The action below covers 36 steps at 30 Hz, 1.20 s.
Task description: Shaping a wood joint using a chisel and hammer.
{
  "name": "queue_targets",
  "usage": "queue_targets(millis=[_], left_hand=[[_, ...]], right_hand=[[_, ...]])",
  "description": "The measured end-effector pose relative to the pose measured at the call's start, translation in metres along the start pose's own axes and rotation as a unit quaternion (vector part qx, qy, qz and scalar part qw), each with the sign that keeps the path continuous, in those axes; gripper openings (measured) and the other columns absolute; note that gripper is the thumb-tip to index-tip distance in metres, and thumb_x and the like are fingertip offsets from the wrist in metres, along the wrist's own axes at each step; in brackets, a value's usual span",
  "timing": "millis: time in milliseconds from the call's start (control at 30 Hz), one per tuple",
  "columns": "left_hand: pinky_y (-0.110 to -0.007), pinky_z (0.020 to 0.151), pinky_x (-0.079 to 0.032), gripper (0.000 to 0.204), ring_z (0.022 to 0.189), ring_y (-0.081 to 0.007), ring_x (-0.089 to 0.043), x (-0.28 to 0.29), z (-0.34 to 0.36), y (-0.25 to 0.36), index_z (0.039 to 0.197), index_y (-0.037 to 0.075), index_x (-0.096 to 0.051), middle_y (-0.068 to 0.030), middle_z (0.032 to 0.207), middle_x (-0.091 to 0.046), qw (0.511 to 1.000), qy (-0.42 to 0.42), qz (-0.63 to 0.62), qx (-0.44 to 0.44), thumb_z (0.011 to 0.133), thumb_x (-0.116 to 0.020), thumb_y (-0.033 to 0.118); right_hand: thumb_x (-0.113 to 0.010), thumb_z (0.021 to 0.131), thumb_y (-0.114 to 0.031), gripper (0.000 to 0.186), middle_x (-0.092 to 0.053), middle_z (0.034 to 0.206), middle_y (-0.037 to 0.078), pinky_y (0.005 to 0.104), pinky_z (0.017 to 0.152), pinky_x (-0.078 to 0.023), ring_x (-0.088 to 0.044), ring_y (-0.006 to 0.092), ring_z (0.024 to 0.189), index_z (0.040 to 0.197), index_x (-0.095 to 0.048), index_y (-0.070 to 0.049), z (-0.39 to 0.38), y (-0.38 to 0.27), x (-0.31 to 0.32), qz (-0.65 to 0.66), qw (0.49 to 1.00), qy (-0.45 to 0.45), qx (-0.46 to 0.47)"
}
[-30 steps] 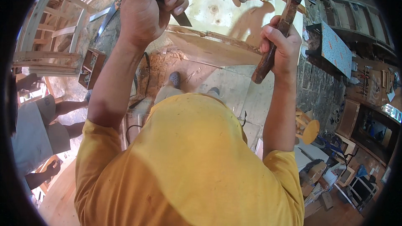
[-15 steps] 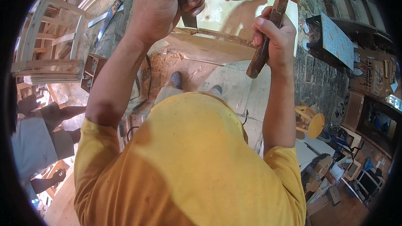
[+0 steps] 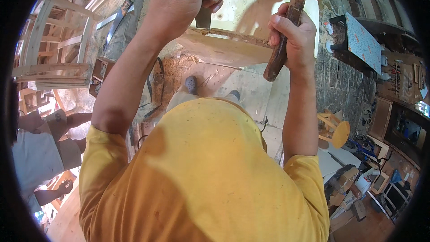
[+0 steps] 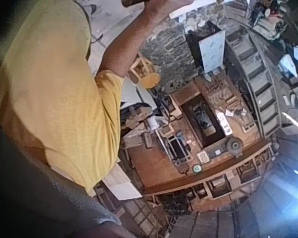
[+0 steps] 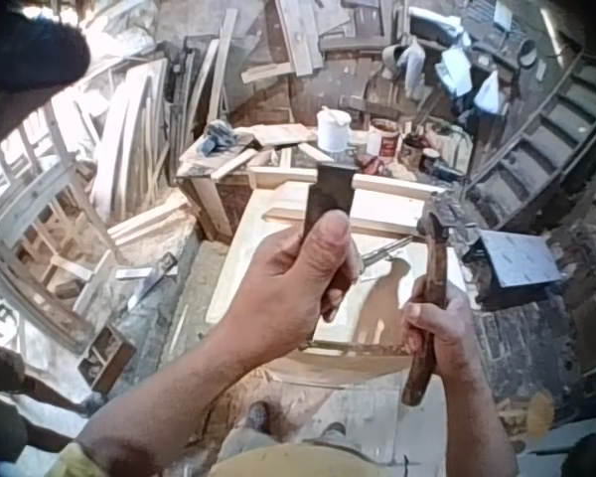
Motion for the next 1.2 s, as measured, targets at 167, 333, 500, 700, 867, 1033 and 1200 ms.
queue_targets(millis=[167, 333, 500, 700, 867, 1033, 1200], left_hand=[[-0.021, 0.046, -0.033, 0.053, 0.048, -0.0064, -0.04, 0.001, -0.001, -0.002, 0.075, 0.007, -0.055, 0.0023, 0.057, -0.043, 0.999, -0.033, -0.04, 0.015, 0.097, -0.042, 0.054], [-0.022, 0.045, -0.034, 0.053, 0.047, -0.0087, -0.041, 0.013, -0.004, -0.001, 0.077, 0.007, -0.054, 0.0006, 0.055, -0.043, 0.994, 0.003, -0.109, -0.009, 0.097, -0.041, 0.054], [-0.023, 0.046, -0.033, 0.053, 0.048, -0.009, -0.041, 0.011, -0.006, -0.001, 0.078, 0.007, -0.054, 0.0006, 0.055, -0.043, 0.997, 0.001, -0.077, -0.016, 0.097, -0.041, 0.055], [-0.022, 0.046, -0.031, 0.051, 0.048, -0.0084, -0.039, 0.007, -0.009, -0.003, 0.077, 0.008, -0.054, 0.0012, 0.057, -0.043, 0.993, -0.038, -0.113, 0.005, 0.096, -0.043, 0.054], [-0.022, 0.046, -0.031, 0.05, 0.049, -0.0074, -0.039, 0.002, -0.01, -0.005, 0.077, 0.008, -0.054, 0.0017, 0.059, -0.043, 0.993, -0.051, -0.107, -0.002, 0.096, -0.044, 0.054], [-0.021, 0.047, -0.037, 0.046, 0.05, -0.0061, -0.044, -0.004, -0.01, 0.01, 0.074, 0.005, -0.056, 0.0006, 0.056, -0.045, 0.992, -0.05, 0.049, -0.109, 0.101, -0.044, 0.041], [-0.021, 0.046, -0.03, 0.048, 0.05, -0.0056, -0.037, 0.0, -0.009, -0.001, 0.076, 0.009, -0.054, 0.0032, 0.059, -0.043, 0.997, -0.061, -0.043, -0.034, 0.098, -0.043, 0.05]], right_hand=[[-0.068, 0.081, -0.013, 0.026, -0.06, 0.072, 0.007, 0.0243, 0.048, -0.044, -0.052, 0.0113, 0.05, 0.099, -0.054, -0.001, -0.001, -0.002, -0.001, -0.001, 1.0, -0.011, 0.01], [-0.068, 0.082, -0.013, 0.025, -0.06, 0.072, 0.007, 0.0242, 0.048, -0.043, -0.052, 0.0114, 0.05, 0.099, -0.054, -0.001, 0.0, -0.001, 0.0, -0.005, 1.0, -0.01, 0.008], [-0.067, 0.082, -0.012, 0.024, -0.059, 0.072, 0.006, 0.0239, 0.048, -0.043, -0.052, 0.0113, 0.05, 0.099, -0.054, -0.001, 0.001, 0.0, 0.0, -0.004, 1.0, -0.015, 0.011], [-0.067, 0.08, -0.01, 0.024, -0.059, 0.071, 0.006, 0.024, 0.048, -0.044, -0.053, 0.0114, 0.05, 0.099, -0.054, -0.001, -0.002, -0.006, 0.001, 0.001, 1.0, -0.012, 0.023], [-0.064, 0.079, -0.003, 0.024, -0.06, 0.074, 0.007, 0.0248, 0.051, -0.044, -0.055, 0.0121, 0.055, 0.101, -0.055, 0.0, -0.012, -0.061, 0.003, -0.027, 0.989, -0.023, 0.146], [-0.062, 0.08, -0.002, 0.023, -0.062, 0.082, 0.009, 0.0255, 0.058, -0.046, -0.057, 0.0134, 0.063, 0.102, -0.055, 0.0, -0.013, -0.129, -0.005, -0.045, 0.98, -0.054, 0.187], [-0.06, 0.088, -0.013, 0.023, -0.054, 0.071, 0.004, 0.0253, 0.047, -0.041, -0.047, 0.008, 0.051, 0.108, -0.056, -0.002, -0.02, -0.184, -0.045, -0.252, 0.923, -0.033, 0.288]])
Point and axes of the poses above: each hand's wrist, its own z-axis towards the middle knuckle, its own x-axis out of the back of the hand, y = z × x, the point moved 9 cm from there along z, towards the middle knuckle
